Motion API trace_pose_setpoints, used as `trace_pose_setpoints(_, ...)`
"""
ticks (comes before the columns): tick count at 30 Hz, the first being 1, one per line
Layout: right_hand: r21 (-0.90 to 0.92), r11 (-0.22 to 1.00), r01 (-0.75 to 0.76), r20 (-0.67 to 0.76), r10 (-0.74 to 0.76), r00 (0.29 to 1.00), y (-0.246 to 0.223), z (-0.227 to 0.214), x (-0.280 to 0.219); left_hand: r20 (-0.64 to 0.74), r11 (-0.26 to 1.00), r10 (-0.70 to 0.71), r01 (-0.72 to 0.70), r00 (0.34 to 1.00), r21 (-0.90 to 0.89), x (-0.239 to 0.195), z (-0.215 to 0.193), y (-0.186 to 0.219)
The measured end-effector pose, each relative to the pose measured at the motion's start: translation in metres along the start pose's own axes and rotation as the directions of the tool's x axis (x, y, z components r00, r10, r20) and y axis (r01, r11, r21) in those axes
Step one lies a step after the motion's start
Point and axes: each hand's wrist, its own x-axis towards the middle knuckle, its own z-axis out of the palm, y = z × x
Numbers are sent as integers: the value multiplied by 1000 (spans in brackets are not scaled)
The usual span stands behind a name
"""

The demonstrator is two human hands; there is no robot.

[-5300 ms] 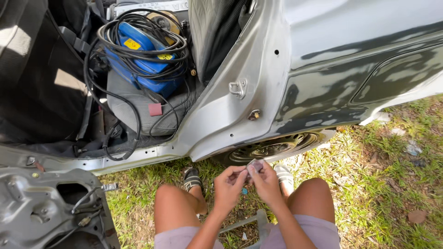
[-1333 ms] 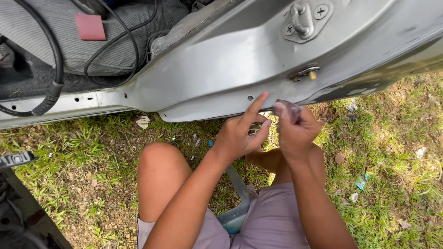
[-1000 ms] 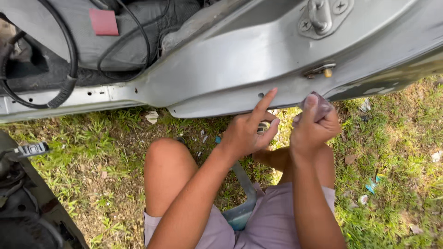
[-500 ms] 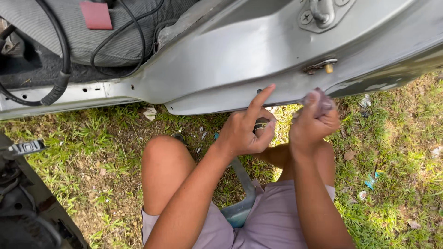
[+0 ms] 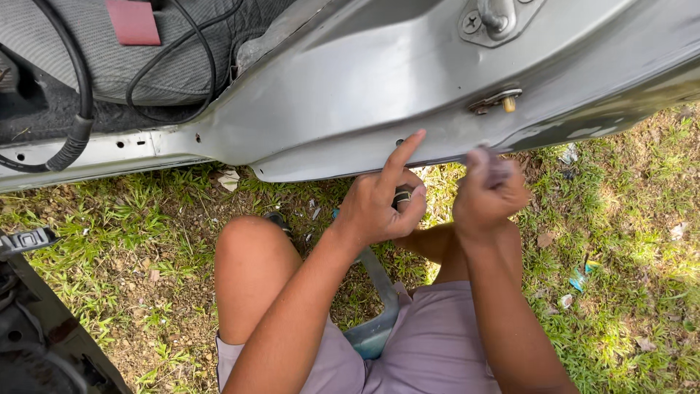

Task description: The person sands the interior and exterior surfaces of a car door frame and panel using a small piece of sandpaper held in their hands, wiping the surface with their hand between sanding strokes.

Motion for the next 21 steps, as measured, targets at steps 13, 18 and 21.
trace_pose_setpoints(13, 75, 981, -180, 197, 162, 967, -63, 13, 38, -10, 999, 7, -6, 1000, 45, 0, 5, -2)
trace_pose_setpoints(18, 35, 984, -176, 210, 164, 964, -64, 11, 41, -19, 997, 28, -26, 999, 74, 1, 3, -1)
trace_pose_setpoints(21, 75, 978, -194, 179, 178, 968, -66, 17, 35, -11, 998, 26, -25, 1000, 54, 1, 2, 0)
